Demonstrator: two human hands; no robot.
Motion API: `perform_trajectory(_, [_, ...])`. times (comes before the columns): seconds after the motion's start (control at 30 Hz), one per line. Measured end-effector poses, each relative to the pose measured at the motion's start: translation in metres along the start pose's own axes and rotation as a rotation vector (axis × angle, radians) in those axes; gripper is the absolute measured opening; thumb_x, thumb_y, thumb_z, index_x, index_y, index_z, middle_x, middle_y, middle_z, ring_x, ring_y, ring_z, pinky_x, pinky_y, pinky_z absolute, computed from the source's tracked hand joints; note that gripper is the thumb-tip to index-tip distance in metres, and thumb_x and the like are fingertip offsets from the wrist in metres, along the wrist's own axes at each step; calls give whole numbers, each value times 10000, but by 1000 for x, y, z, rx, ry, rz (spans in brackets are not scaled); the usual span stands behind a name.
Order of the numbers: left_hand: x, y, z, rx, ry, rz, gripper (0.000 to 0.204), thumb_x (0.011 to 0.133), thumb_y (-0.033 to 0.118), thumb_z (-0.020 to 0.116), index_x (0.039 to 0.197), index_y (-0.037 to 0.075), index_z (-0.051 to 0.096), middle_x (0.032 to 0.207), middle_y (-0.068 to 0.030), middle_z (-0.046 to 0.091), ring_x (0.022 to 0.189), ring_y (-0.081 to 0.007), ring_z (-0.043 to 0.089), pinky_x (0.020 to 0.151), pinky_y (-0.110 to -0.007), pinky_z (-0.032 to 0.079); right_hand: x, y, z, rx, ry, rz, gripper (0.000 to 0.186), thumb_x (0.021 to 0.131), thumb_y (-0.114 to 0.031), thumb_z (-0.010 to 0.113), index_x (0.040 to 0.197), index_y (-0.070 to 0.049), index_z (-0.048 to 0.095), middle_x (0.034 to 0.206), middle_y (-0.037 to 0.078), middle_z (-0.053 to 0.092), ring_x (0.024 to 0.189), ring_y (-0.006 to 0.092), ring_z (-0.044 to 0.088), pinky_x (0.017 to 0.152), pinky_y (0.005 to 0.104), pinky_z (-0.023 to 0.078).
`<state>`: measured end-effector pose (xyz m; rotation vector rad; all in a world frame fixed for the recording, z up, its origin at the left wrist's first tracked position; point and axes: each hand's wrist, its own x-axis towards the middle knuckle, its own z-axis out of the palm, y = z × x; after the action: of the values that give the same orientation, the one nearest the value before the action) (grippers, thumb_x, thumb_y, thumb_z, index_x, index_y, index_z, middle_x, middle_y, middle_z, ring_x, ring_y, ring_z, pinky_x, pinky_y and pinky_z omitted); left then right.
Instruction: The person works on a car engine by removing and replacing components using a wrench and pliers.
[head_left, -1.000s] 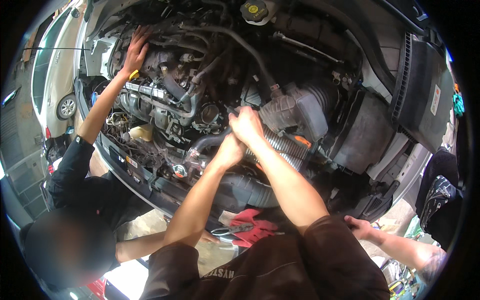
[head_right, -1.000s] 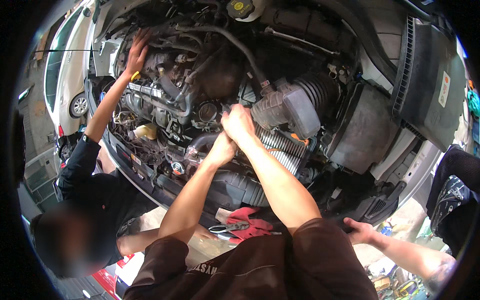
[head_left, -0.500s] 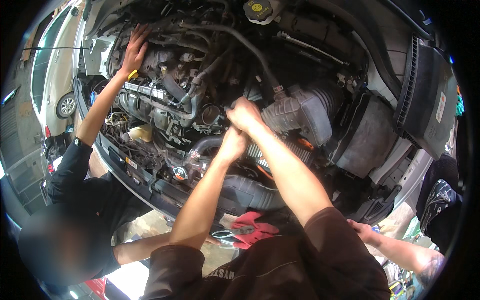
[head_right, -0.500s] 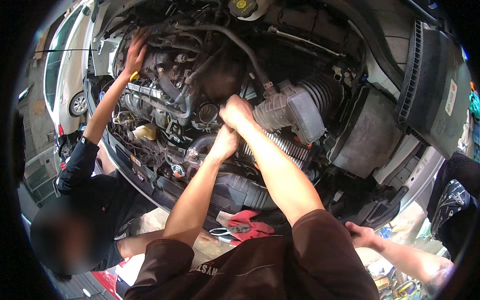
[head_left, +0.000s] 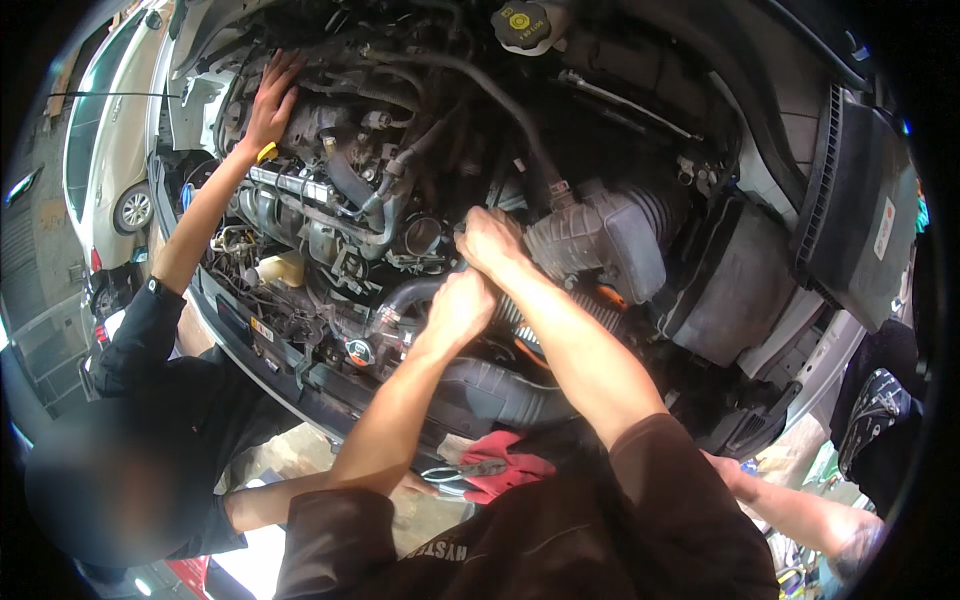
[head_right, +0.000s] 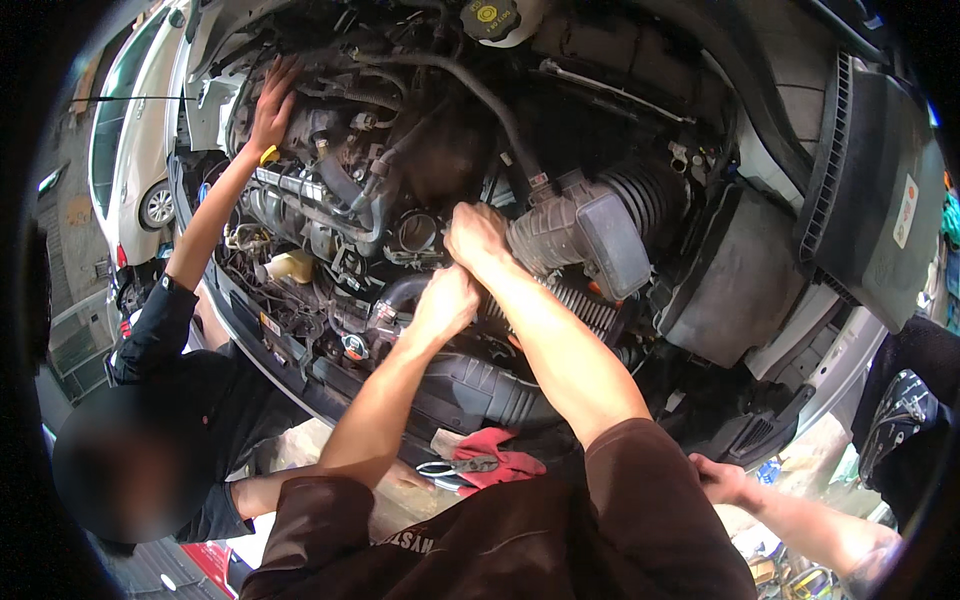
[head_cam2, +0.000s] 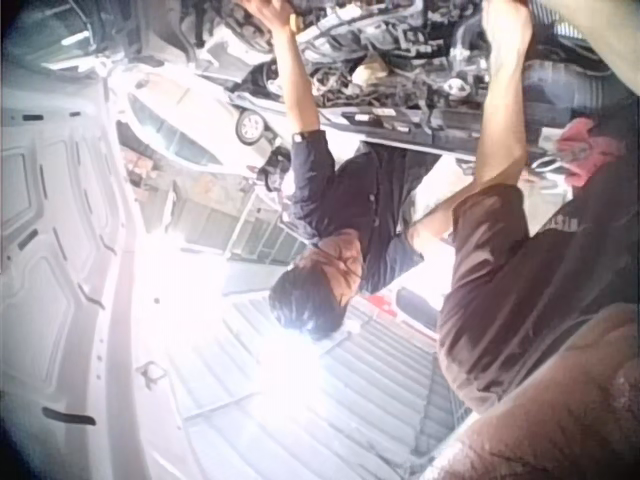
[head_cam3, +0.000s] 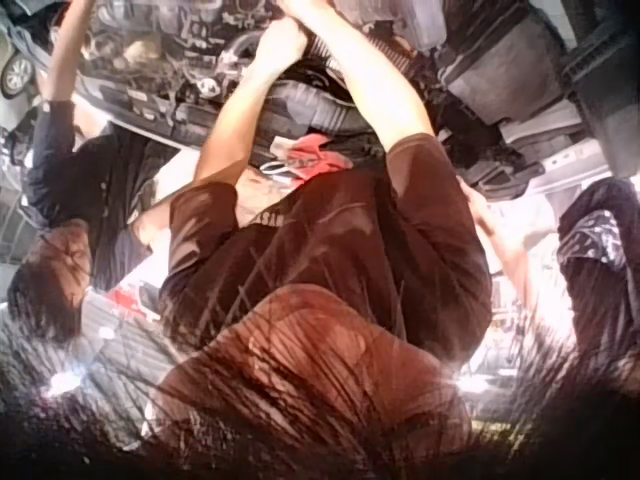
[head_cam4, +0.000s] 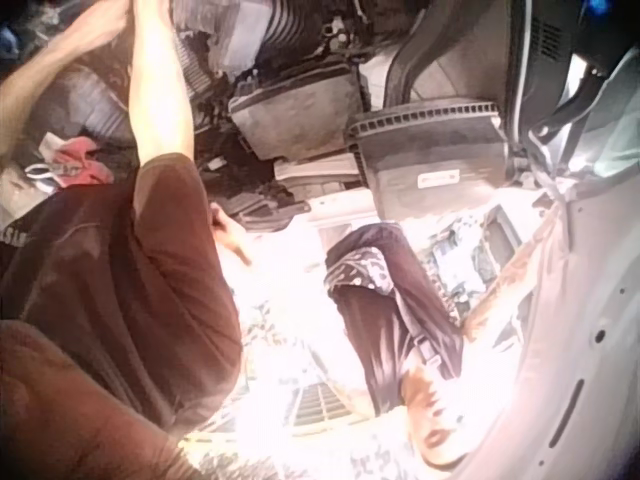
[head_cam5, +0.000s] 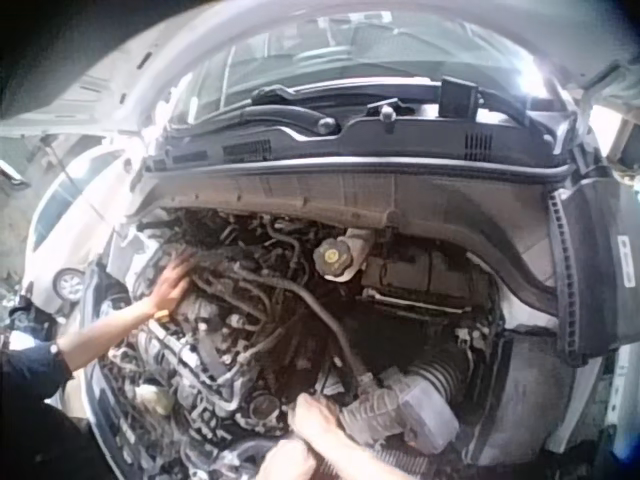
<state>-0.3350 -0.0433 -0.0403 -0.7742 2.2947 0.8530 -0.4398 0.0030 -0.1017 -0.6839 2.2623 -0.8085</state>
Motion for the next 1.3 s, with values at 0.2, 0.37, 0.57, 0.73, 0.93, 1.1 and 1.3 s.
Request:
perform_trajectory(0.2, [26, -45, -24, 557, 86, 638, 181, 797, 120, 622, 751, -39, 695, 736, -188, 659, 736, -331, 655, 665, -470, 535, 12, -17, -12, 403, -11, 222, 487, 936, -412, 631, 1043, 49, 746, 1084, 305, 728, 1087, 452, 698, 945, 511, 533])
perform_trajectory(0.37, [44, -12, -57, 497, -159, 499, 211, 835, 124, 614, 779, -51, 717, 740, -235, 690, 721, -411, 711, 670, -518, 557, 28, 19, 24, 571, 53, 322, 535, 979, -450, 577, 1076, 43, 760, 1098, 279, 742, 1082, 424, 711, 936, 485, 522])
perform_trajectory(0.57, [38, 21, -92, 353, -349, 370, 341, 922, 174, 512, 843, -86, 719, 910, -330, 713, 916, -469, 736, 833, -547, 587, 34, 13, 11, 342, -41, 390, 624, 939, -494, 616, 1216, 56, 715, 1263, 332, 669, 1253, 445, 632, 1072, 485, 481])
perform_trajectory(0.73, [25, -41, 19, 2, 50, 255, 246, 979, 102, 521, 1036, -67, 691, 944, -285, 709, 980, -468, 710, 880, -528, 550, 12, -3, -3, 165, -75, 89, 423, 892, -307, 706, 1151, 27, 718, 1143, 307, 711, 1136, 477, 666, 984, 518, 530])
perform_trajectory(0.93, [30, -22, 66, -485, 239, 131, 359, 1021, 239, 549, 1139, -79, 666, 1071, -383, 687, 1151, -489, 669, 908, -523, 552, 12, 3, -7, -8, -128, 13, 342, 884, -253, 718, 1084, 24, 702, 1057, 295, 717, 1038, 478, 680, 918, 532, 548])
perform_trajectory(1.1, [17, -22, 15, -60, -23, 48, 313, 943, 169, 564, 886, -100, 714, 901, -333, 720, 1044, -481, 714, 862, -576, 554, 8, 19, 33, 156, 112, -43, 360, 898, -253, 724, 1097, 45, 693, 1059, 300, 717, 1042, 490, 673, 948, 532, 532])
perform_trajectory(1.3, [19, -17, -23, 73, -214, 282, 280, 903, 85, 514, 808, -114, 686, 849, -356, 679, 873, -507, 701, 830, -576, 565, 10, 8, 21, 269, -8, 96, 422, 869, -265, 733, 1120, 72, 699, 1128, 308, 713, 1118, 455, 685, 979, 503, 537])
